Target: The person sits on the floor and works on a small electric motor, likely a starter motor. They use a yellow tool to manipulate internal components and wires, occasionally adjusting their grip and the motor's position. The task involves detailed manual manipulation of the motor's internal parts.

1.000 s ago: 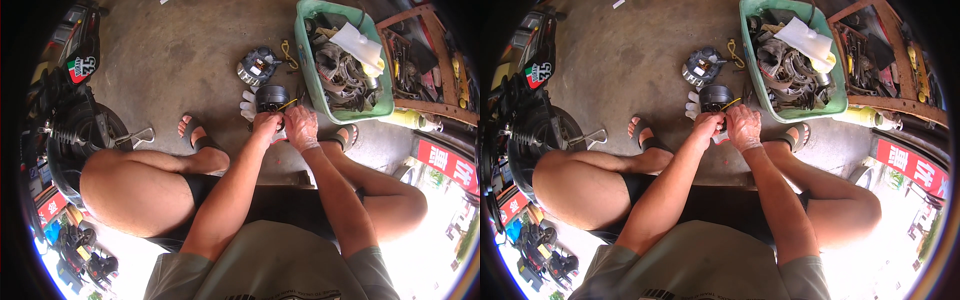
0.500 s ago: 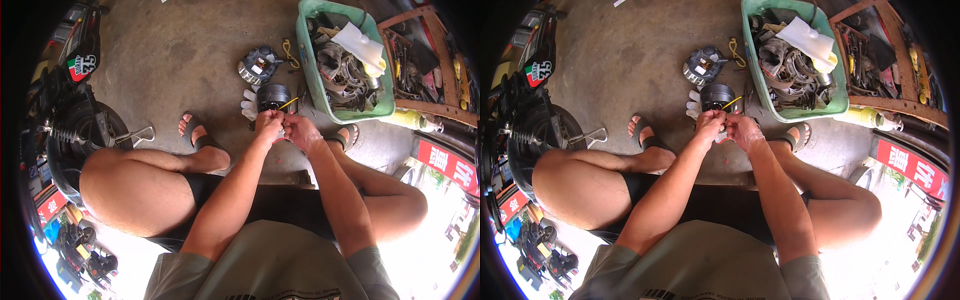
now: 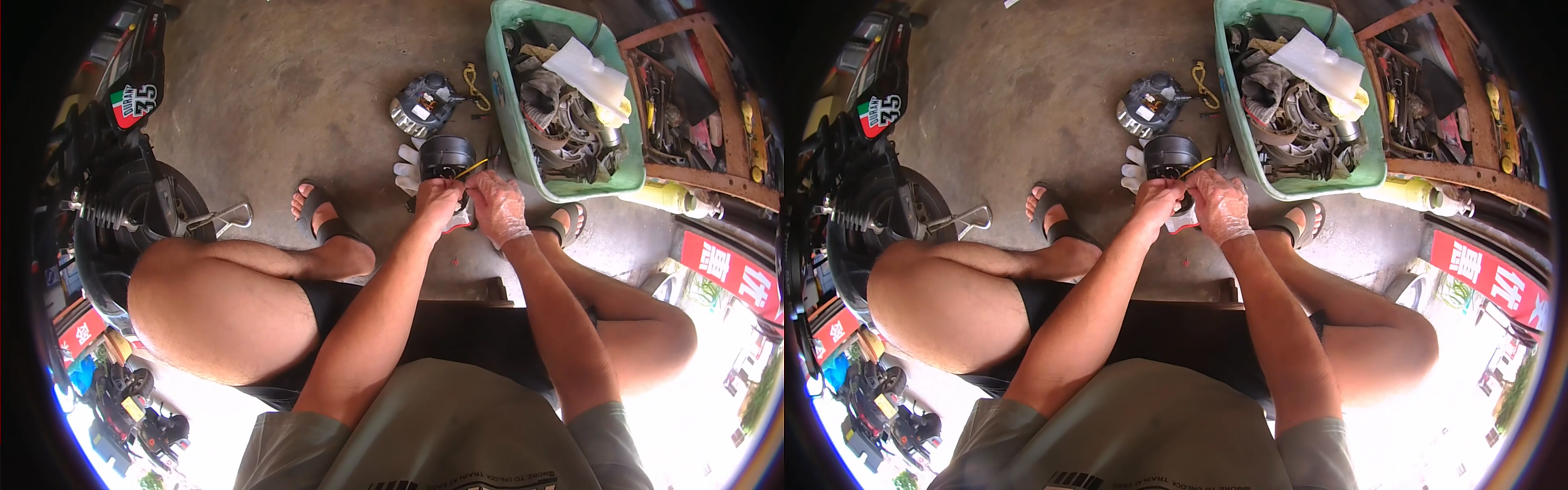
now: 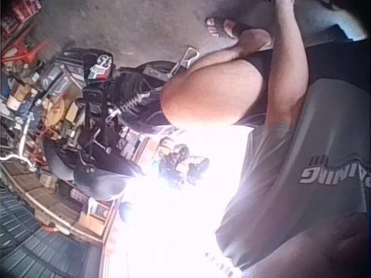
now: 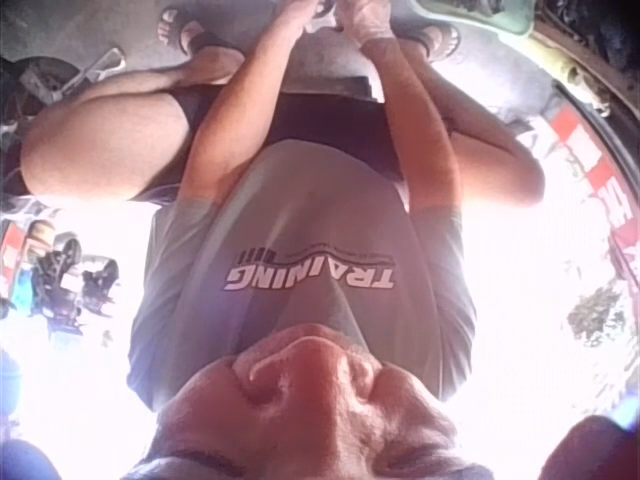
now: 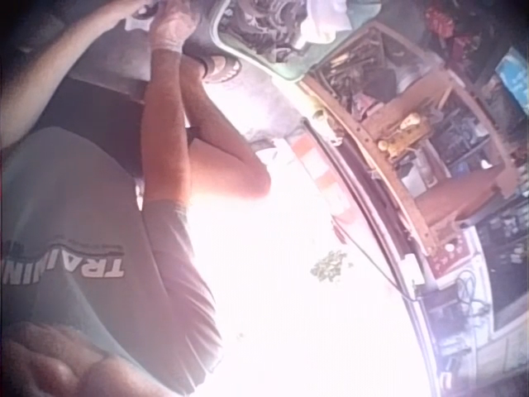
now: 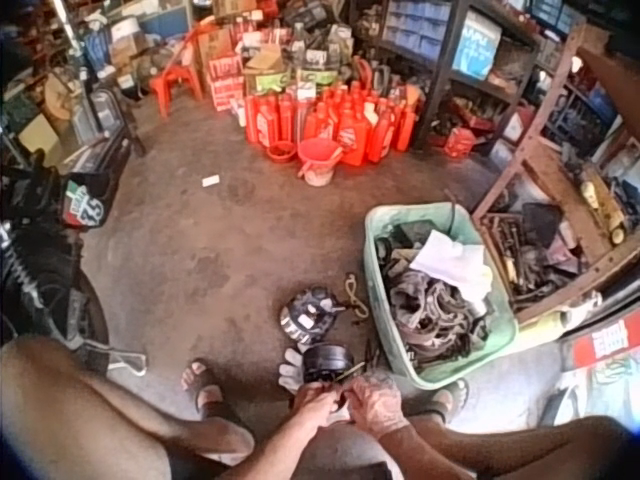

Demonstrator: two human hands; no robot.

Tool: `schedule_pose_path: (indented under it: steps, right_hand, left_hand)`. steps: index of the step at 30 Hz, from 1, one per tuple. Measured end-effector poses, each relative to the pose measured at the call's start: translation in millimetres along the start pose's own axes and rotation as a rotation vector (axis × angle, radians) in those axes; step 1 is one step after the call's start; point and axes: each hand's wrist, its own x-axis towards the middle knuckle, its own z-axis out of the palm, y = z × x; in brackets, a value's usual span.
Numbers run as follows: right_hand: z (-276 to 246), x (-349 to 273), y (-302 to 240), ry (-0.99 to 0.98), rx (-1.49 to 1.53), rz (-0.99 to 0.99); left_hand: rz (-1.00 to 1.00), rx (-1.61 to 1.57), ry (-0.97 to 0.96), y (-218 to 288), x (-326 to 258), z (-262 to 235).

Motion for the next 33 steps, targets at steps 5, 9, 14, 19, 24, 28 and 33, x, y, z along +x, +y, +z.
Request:
schedule_pose_path:
  steps: [5,9,14,19,24,28,33]
  right_hand:
    - [17,-1,11,-0.072,-0.028,0.207]
    - [44,-2,51,-0.315,0.336,0.385]
    - [30,7,35,-0.428,1.269,1.256]
    - [27,-2,20,0.060,0.750,0.769]
    - [24,-11,11,0.129,0.046,0.163]
    - [14,-3,-5,0.140,-0.096,0.049]
    - [17,-2,2,0.114,-0.105,0.036]
  left_hand:
    - [-0.011,0.039,0.010,-11,6,1]
    - [0.056,0.149,0.067,-24,8,3]
    - [0.089,0.234,0.112,-23,3,4]
    - [0.012,-0.012,0.070,-9,1,4]
    - [-0.004,-0.054,0.022,-2,-2,-1]
    - [-0.009,-0.068,0.036,3,-7,2]
    - [-0.028,-0.036,0.049,7,-10,2]
